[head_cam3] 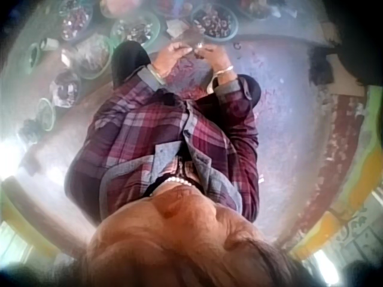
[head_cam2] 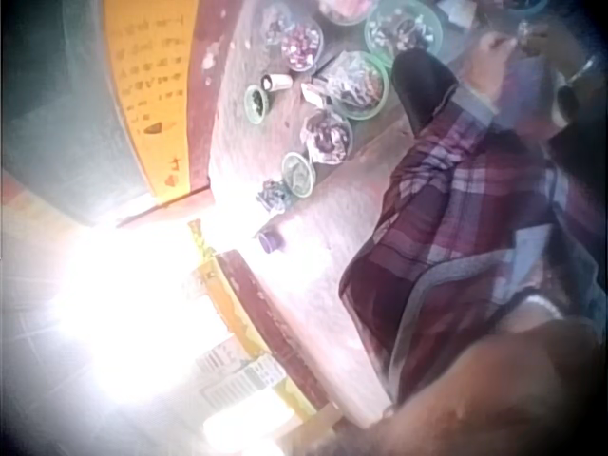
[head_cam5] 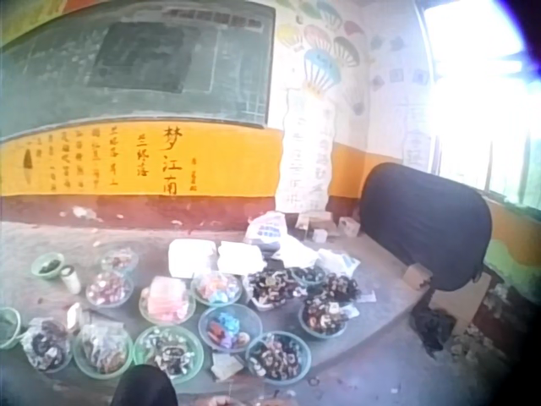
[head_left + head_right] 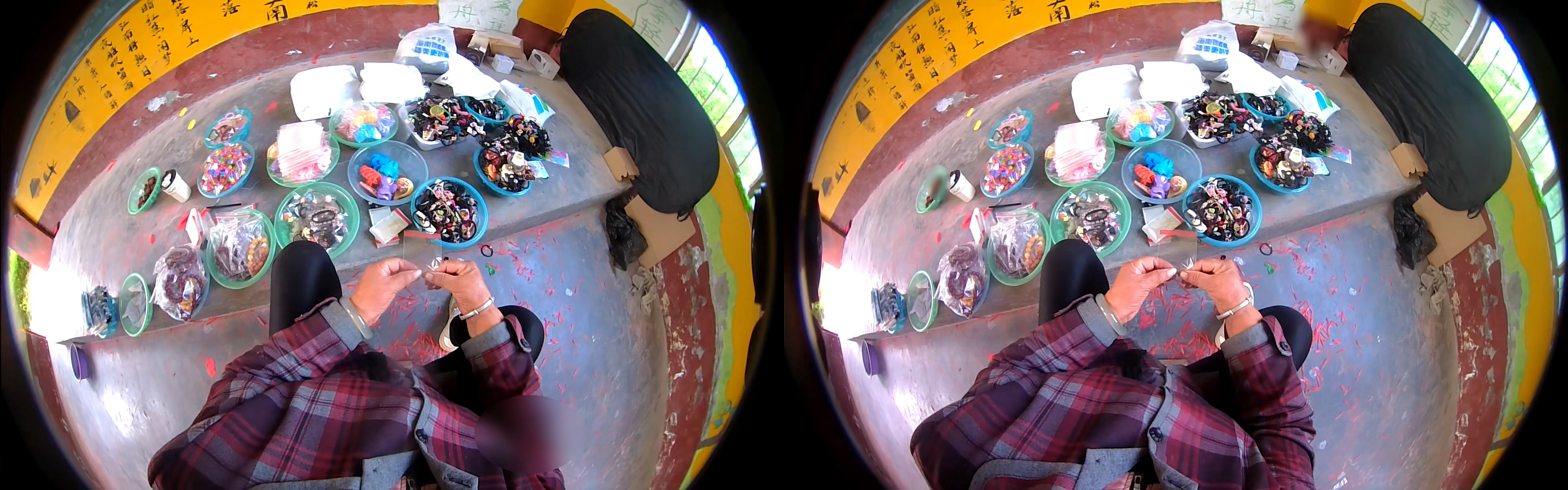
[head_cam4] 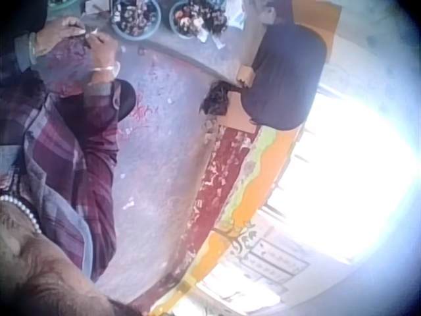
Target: The person sits on the floor and repeatedly picks small hair accessories from bowls, places them into small clear plastic bags, and sets the filled bags aside. The workspace contains multiple bowls of colorful hair accessories and stacks of empty bags.
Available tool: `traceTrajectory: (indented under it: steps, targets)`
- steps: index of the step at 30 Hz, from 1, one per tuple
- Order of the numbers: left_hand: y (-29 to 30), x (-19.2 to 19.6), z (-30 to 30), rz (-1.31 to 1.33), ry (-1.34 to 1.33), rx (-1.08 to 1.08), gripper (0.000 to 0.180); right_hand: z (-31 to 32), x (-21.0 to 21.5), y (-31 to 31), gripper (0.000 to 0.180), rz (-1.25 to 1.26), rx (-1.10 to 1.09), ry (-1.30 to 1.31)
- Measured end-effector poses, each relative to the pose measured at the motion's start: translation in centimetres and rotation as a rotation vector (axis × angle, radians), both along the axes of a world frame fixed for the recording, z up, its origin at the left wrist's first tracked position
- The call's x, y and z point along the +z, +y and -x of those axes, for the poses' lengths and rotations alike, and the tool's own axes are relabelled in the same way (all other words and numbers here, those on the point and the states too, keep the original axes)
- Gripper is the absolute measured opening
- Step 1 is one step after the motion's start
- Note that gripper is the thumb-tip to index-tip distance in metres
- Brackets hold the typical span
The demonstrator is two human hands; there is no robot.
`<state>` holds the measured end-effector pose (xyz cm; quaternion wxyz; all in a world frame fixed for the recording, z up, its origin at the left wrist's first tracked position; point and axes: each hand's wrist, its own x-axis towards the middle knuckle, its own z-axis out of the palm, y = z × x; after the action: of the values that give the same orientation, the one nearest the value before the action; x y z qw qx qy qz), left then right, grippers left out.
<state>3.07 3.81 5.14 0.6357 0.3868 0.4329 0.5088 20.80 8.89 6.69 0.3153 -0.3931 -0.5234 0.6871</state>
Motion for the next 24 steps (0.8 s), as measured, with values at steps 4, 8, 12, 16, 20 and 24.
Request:
traceTrajectory:
  steps: [4, 8, 12, 16, 20, 24]
  targets:
    - [-0.06, -0.23, 0.03, 0.001, 0.002, 0.017, 0.016, 0.07, -0.17, -0.04, 0.011, -0.028, -0.012, -0.014]
    - [-0.09, -0.20, 0.11, -0.014, 0.028, 0.029, 0.016, 0.00, -0.51, 0.08, 0.012, -0.040, 0.023, 0.016]
    - [-0.07, 0.19, 0.44, -0.033, 0.104, 0.028, 0.014, 0.42, 0.27, -0.24, 0.016, -0.013, 0.034, 0.071]
    - [-0.13, -0.51, 0.66, -0.038, 0.156, 0.041, 0.014, 0.49, 0.07, -0.17, 0.019, 0.031, 0.025, 0.097]
    - [-0.19, -0.17, 0.56, -0.004, 0.199, 0.028, 0.015, 0.37, -0.46, 0.04, 0.018, 0.019, 0.019, 0.104]
    - [-0.15, -0.30, 0.58, 0.007, 0.173, 0.025, 0.015, 0.63, -0.27, 0.01, 0.014, 0.028, -0.003, 0.104]
